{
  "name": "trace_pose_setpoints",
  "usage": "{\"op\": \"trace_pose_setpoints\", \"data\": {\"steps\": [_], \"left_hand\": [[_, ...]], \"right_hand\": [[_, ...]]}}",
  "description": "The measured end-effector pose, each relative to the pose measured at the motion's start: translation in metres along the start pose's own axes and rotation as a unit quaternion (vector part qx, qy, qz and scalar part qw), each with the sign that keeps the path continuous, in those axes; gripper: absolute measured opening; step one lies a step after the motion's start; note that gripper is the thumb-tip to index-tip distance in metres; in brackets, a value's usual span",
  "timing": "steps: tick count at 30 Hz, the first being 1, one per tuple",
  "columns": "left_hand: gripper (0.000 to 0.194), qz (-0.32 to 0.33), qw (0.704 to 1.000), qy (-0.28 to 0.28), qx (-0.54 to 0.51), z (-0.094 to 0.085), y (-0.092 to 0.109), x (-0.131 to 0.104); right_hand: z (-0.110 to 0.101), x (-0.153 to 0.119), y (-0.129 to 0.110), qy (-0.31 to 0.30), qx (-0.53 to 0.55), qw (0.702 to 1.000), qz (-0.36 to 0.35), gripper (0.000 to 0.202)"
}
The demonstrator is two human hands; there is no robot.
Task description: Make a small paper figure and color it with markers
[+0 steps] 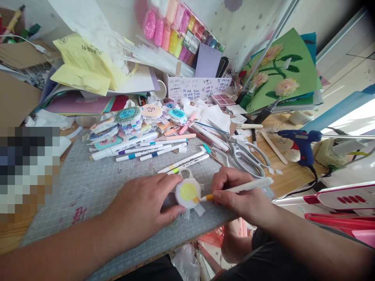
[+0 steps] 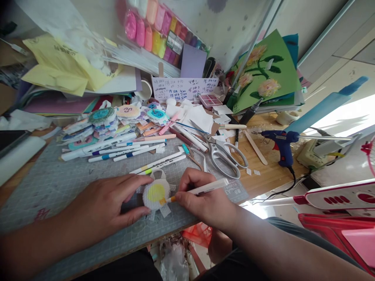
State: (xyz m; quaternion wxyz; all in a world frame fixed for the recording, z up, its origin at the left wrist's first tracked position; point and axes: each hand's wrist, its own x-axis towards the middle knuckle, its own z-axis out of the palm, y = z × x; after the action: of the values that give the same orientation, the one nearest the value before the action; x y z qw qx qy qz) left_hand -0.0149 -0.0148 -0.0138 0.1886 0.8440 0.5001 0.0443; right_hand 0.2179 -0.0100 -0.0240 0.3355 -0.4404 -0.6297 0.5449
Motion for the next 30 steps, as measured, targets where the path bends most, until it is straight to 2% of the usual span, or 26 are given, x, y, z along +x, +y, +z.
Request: {"op": "trace_pose_setpoints", "data": {"steps": [5,21,30], "left_hand": [[0.042,0.0,1.0,0.007,0.001,0.0002,0.0005,-0.0005],[0.042,-0.005,1.0,-0.019,0.015,-0.0045,0.0029,-0.0004],[0.044,-0.009,1.0,-0.028,0.01,-0.0028,0.0015,0.0002]], "right_hand": [[-0.0001,-0.0001,-0.0006,-0.015,-0.001,1.0,0.005,0.017],[0.0004,0.0011,-0.0005,-0.035,0.003,0.999,0.025,0.017],[0.0017,0.0027,-0.0004,-0.013,0.024,0.999,0.017,0.018]]}}
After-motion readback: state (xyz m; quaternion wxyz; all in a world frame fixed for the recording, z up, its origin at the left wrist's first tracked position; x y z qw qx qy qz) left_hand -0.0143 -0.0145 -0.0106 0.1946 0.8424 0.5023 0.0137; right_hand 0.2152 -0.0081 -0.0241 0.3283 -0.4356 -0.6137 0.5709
